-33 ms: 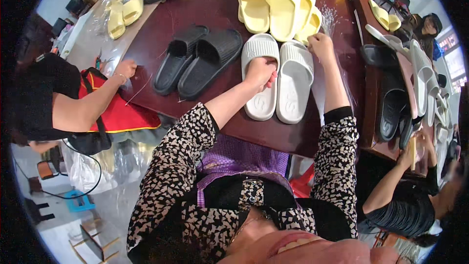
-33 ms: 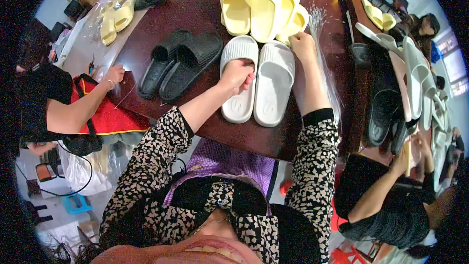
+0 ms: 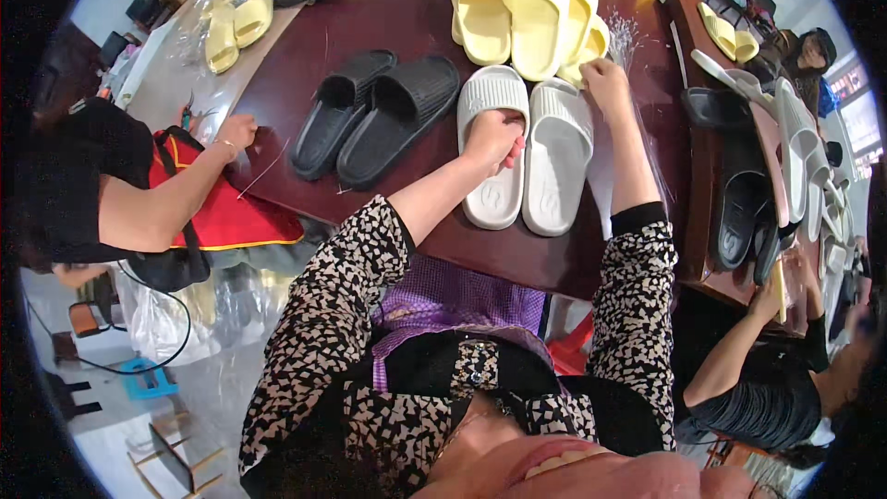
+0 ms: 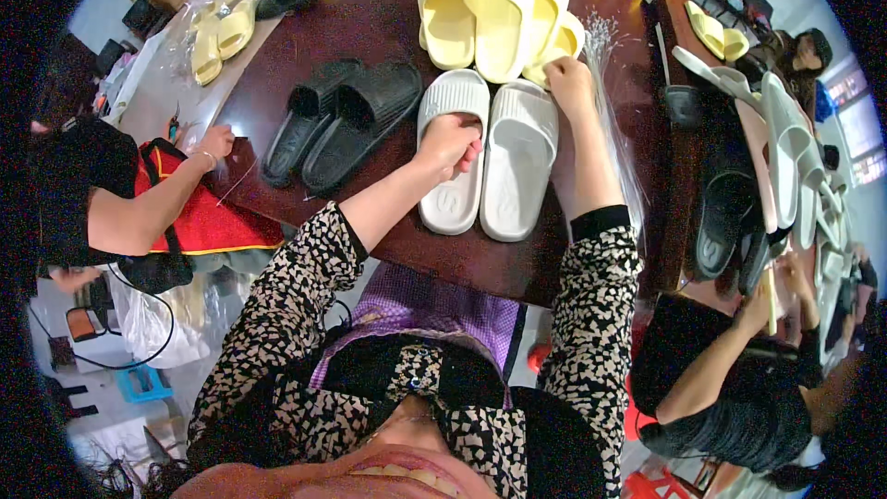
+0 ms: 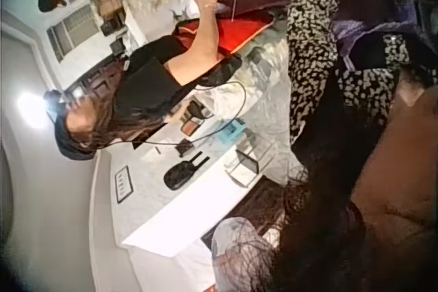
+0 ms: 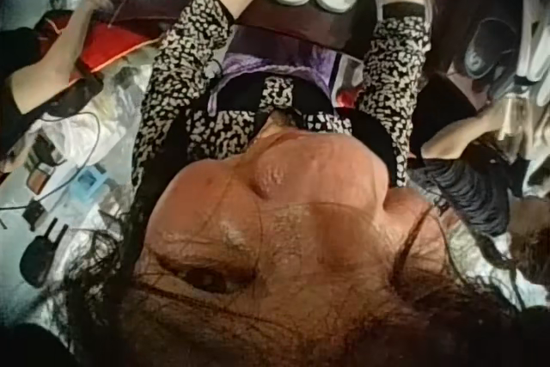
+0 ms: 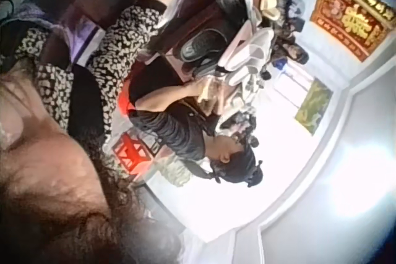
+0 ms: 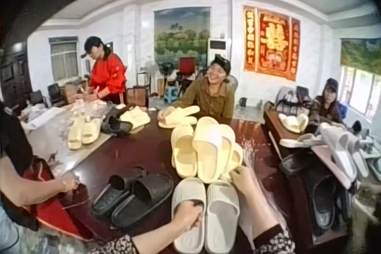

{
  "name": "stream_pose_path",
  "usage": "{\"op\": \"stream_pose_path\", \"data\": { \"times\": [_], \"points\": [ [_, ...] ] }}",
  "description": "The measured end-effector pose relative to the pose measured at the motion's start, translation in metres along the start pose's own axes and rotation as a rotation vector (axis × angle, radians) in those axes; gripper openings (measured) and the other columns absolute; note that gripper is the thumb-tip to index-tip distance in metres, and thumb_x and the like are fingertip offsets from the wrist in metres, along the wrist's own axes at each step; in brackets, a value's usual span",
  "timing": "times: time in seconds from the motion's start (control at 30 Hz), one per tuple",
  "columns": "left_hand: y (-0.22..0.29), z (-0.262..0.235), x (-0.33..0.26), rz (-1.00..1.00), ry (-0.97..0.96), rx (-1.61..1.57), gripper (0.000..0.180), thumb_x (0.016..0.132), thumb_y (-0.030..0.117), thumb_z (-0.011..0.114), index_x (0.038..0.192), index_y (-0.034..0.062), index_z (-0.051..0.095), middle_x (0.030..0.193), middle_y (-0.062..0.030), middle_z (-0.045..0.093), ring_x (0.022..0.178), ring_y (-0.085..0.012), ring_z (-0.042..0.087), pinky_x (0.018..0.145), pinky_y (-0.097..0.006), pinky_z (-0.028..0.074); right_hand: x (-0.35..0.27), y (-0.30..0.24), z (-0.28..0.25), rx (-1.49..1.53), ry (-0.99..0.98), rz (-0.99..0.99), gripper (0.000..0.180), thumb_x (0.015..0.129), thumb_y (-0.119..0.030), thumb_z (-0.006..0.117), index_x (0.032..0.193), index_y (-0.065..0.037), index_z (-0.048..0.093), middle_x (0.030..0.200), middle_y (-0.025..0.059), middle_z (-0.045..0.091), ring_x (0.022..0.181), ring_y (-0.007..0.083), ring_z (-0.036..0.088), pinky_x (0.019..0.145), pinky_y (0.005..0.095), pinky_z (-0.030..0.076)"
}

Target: The person pairs slippers together by threading plastic ties through them by hand and arranges the connected slippers on the table.

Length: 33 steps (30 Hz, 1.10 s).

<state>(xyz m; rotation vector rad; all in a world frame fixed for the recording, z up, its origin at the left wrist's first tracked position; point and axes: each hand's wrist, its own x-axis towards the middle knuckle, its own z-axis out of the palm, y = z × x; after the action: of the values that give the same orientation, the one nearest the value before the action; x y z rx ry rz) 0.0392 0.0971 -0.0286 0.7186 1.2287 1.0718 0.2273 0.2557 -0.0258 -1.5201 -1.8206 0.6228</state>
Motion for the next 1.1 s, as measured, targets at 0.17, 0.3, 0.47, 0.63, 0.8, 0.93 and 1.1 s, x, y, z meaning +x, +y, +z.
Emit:
{"op": "stream_pose_path", "data": {
  "times": [0.17, 0.3, 0.47, 0.63, 0.8, 0.93, 1.1],
  "points": [
    [0.002, -0.005, -0.002, -0.026, 0.038, -0.001, 0.009, 0.083, 0.002, 0.047, 0.086, 0.0011, 0.055, 0.063, -0.0048, 0.051, 0.043, -0.0091, 0.044, 0.031, -0.024, 0.035, -0.001, -0.062, 0.032, 0.195, -0.243, -0.146, 0.021, 0.076, -0.015, 0.057, 0.086, 0.000, 0.065, 0.072, 0.0137, 0.065, 0.067, 0.0219, 0.062, 0.064, 0.0331, 0.048],
    [0.003, -0.003, 0.000, -0.032, 0.042, -0.032, 0.009, 0.084, 0.003, 0.047, 0.088, 0.0017, 0.056, 0.063, -0.0045, 0.051, 0.043, -0.0088, 0.045, 0.031, -0.024, 0.035, -0.005, -0.084, 0.054, 0.002, -0.419, -0.135, 0.020, 0.075, -0.014, 0.055, 0.085, 0.000, 0.065, 0.073, 0.0153, 0.064, 0.068, 0.0245, 0.062, 0.065, 0.0340, 0.048],
    [0.006, -0.004, 0.000, 0.002, 0.042, -0.034, 0.011, 0.086, 0.006, 0.048, 0.092, 0.0014, 0.056, 0.063, -0.0039, 0.051, 0.043, -0.0085, 0.045, 0.031, -0.023, 0.035, -0.002, -0.085, 0.064, -0.007, -0.463, -0.214, 0.021, 0.075, -0.016, 0.055, 0.085, 0.001, 0.065, 0.073, 0.0146, 0.063, 0.068, 0.0229, 0.060, 0.065, 0.0331, 0.047],
    [0.012, -0.006, 0.001, -0.003, 0.065, -0.005, 0.013, 0.087, 0.006, 0.047, 0.094, 0.0012, 0.056, 0.063, -0.0038, 0.051, 0.043, -0.0084, 0.045, 0.031, -0.023, 0.035, -0.005, -0.100, 0.061, -0.105, -0.463, -0.264, 0.023, 0.076, -0.016, 0.056, 0.086, 0.002, 0.064, 0.073, 0.0151, 0.064, 0.068, 0.0238, 0.060, 0.065, 0.0333, 0.046],
    [0.010, 0.001, 0.004, -0.020, 0.075, 0.012, 0.014, 0.086, 0.005, 0.046, 0.096, 0.0005, 0.056, 0.063, -0.0040, 0.051, 0.043, -0.0087, 0.045, 0.031, -0.024, 0.036, 0.001, -0.094, 0.066, -0.177, -0.472, -0.272, 0.023, 0.076, -0.017, 0.056, 0.087, 0.002, 0.064, 0.074, 0.0163, 0.064, 0.069, 0.0260, 0.060, 0.065, 0.0345, 0.047],
    [0.000, 0.002, 0.003, 0.004, 0.077, -0.009, 0.014, 0.086, 0.005, 0.046, 0.095, -0.0002, 0.055, 0.063, -0.0044, 0.052, 0.044, -0.0090, 0.045, 0.032, -0.024, 0.037, -0.004, -0.087, 0.076, -0.160, -0.444, -0.298, 0.021, 0.076, -0.016, 0.055, 0.084, 0.002, 0.064, 0.073, 0.0152, 0.064, 0.067, 0.0239, 0.060, 0.064, 0.0335, 0.046],
    [-0.005, 0.002, -0.002, 0.011, 0.075, 0.025, 0.014, 0.087, 0.006, 0.047, 0.094, -0.0009, 0.055, 0.065, -0.0051, 0.053, 0.046, -0.0095, 0.047, 0.034, -0.024, 0.039, -0.010, -0.075, 0.076, 0.097, -0.326, -0.233, 0.017, 0.078, -0.014, 0.055, 0.080, 0.001, 0.063, 0.069, 0.0120, 0.063, 0.064, 0.0191, 0.059, 0.061, 0.0300, 0.047]
  ]
}}
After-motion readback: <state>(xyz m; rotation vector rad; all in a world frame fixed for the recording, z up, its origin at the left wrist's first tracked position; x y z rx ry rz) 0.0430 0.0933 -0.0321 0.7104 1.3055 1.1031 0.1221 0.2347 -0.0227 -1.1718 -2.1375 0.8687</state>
